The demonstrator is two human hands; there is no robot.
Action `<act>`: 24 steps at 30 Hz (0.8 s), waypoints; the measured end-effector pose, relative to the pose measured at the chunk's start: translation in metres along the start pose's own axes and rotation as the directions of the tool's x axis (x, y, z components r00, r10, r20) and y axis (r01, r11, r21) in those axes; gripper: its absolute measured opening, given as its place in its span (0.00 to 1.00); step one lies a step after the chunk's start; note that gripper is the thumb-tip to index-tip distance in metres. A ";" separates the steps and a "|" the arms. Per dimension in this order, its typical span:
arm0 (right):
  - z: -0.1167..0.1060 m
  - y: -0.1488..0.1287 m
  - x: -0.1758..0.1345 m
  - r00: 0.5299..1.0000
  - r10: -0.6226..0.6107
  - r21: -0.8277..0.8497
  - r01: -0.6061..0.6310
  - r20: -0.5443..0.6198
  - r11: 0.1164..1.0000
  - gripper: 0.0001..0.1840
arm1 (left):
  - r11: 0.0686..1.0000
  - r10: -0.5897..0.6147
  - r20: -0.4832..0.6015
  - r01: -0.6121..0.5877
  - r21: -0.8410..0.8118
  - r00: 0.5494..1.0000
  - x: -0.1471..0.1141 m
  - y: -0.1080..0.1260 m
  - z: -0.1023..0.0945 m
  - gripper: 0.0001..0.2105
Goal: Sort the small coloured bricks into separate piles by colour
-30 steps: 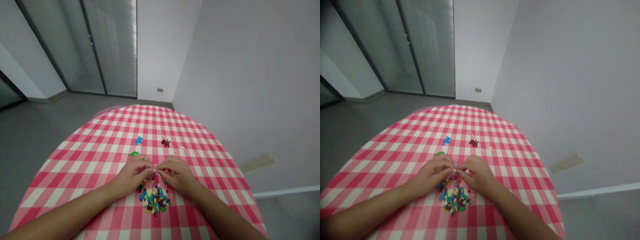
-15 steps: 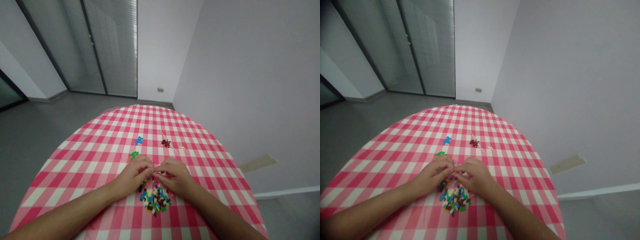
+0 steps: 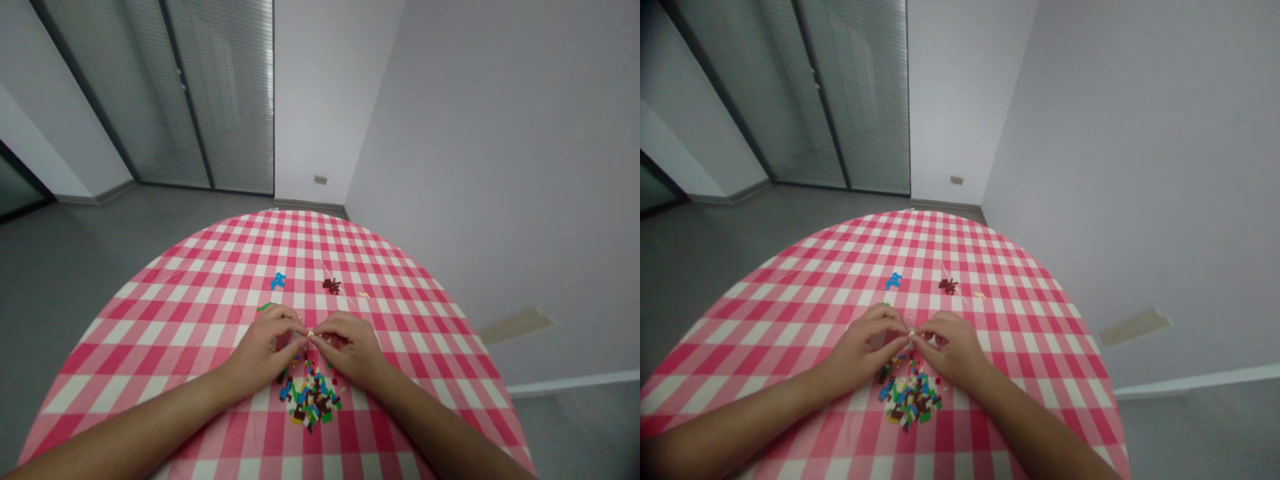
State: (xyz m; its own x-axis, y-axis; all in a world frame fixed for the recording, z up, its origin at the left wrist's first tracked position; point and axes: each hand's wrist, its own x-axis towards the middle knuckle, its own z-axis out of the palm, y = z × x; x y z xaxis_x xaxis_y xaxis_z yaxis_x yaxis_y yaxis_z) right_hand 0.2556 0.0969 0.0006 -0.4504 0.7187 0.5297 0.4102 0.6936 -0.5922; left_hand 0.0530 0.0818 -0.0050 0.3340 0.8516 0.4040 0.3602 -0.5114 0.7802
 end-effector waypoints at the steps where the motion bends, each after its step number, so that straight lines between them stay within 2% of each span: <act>1: 0.000 0.000 0.000 1.000 0.004 0.012 -0.004 0.003 1.000 0.07 | 1.000 0.006 -0.005 -0.006 0.006 1.000 0.000 0.000 0.000 0.03; 9: -0.001 -0.002 -0.002 0.998 0.034 0.088 -0.039 0.056 0.995 0.06 | 0.998 0.054 0.007 -0.054 0.032 0.999 0.000 0.001 -0.002 0.06; 14: 0.001 -0.001 -0.001 0.998 0.054 0.078 -0.057 0.036 0.995 0.05 | 1.000 0.024 0.058 -0.024 0.009 0.998 0.000 -0.001 -0.002 0.07; 24: 0.001 -0.001 -0.001 0.997 0.051 0.103 -0.056 0.050 0.993 0.06 | 0.999 -0.025 0.068 0.024 0.025 0.997 0.001 -0.003 -0.002 0.07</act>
State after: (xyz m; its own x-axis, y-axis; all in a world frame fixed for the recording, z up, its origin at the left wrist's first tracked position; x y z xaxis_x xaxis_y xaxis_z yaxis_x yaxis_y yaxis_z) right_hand 0.2548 0.0952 0.0003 -0.4677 0.7500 0.4676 0.3506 0.6431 -0.6808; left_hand 0.0511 0.0842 -0.0060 0.3832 0.8545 0.3507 0.3897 -0.4938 0.7773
